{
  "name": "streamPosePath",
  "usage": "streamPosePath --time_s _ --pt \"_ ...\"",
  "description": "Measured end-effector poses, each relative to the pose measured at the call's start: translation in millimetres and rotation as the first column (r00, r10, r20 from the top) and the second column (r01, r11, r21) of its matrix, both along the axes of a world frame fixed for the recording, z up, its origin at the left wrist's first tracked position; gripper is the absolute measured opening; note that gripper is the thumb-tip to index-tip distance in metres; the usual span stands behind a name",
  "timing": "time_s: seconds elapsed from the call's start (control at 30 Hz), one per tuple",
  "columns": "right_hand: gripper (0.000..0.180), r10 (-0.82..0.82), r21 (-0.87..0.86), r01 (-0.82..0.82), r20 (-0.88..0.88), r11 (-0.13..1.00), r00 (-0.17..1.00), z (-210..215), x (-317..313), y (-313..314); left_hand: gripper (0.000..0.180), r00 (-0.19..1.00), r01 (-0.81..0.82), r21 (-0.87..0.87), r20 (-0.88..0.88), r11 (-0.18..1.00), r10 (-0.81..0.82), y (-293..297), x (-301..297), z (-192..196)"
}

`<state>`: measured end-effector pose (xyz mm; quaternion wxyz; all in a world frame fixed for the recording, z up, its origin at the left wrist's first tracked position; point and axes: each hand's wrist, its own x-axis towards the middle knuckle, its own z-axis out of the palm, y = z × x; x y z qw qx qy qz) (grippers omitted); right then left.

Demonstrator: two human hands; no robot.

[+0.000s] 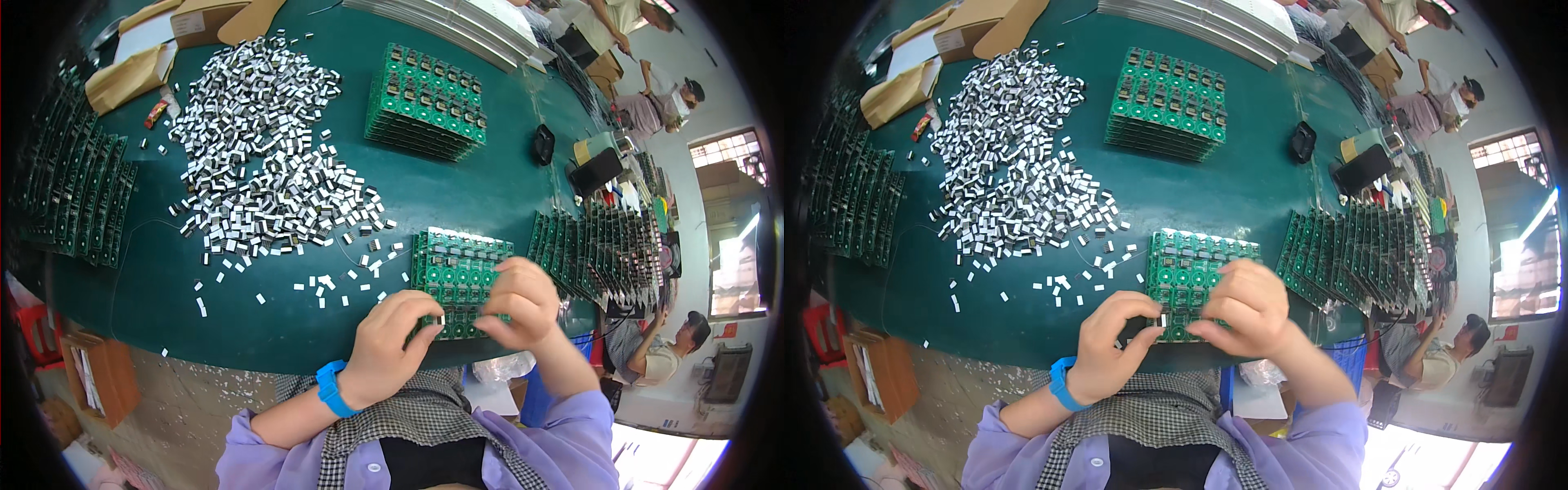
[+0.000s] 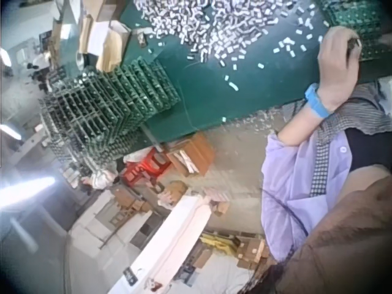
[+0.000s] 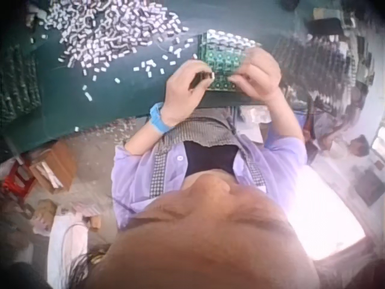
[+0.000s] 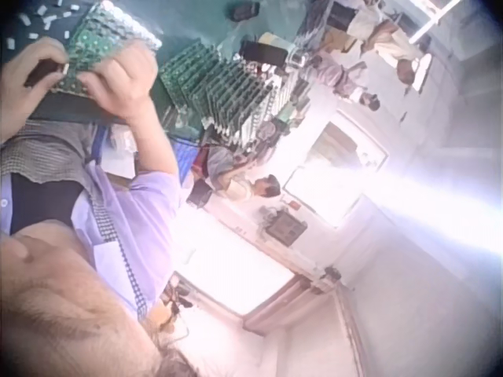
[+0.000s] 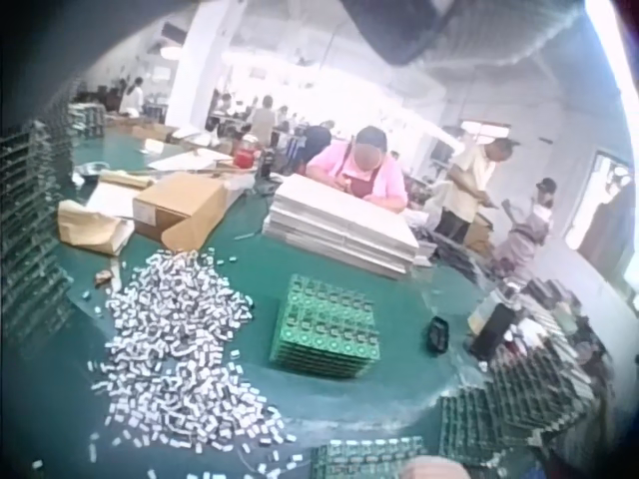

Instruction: The person assembles circuit boards by picking small electronic components from the workbench and inserting them into the boards by hand, and stacks the circuit boards.

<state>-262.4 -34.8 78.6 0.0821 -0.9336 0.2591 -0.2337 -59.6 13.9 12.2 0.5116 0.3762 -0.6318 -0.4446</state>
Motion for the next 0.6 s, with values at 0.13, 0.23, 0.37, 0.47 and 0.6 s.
streamPosePath --time_s 0.13,0.23,0.37,0.47,0.6 --pt "0.043 -0.377 0.367 0.289 0.197 0.884 0.905 -16 20 48 0.030 0.979 0.106 0.171 -0.188 0.980 -0.074 10 2 0" --pt "0.038 -0.432 0.367 0.327 0.252 0.871 0.866 -31 24 68 0.035 0.966 0.163 0.211 -0.232 0.964 -0.113 17 -1 -3" --pt "0.031 -0.467 0.366 0.333 0.386 0.869 0.795 -39 26 80 0.034 0.964 0.160 0.197 -0.240 0.967 -0.111 24 -7 -3" --pt "0.028 -0.470 0.365 0.326 0.444 0.872 0.763 -41 22 84 0.031 0.954 0.174 0.195 -0.277 0.965 -0.115 26 -10 1" --pt "0.022 -0.489 0.518 0.207 0.499 0.830 0.715 -42 17 90 0.020 0.984 0.119 0.020 -0.135 0.993 -0.115 28 -10 2"
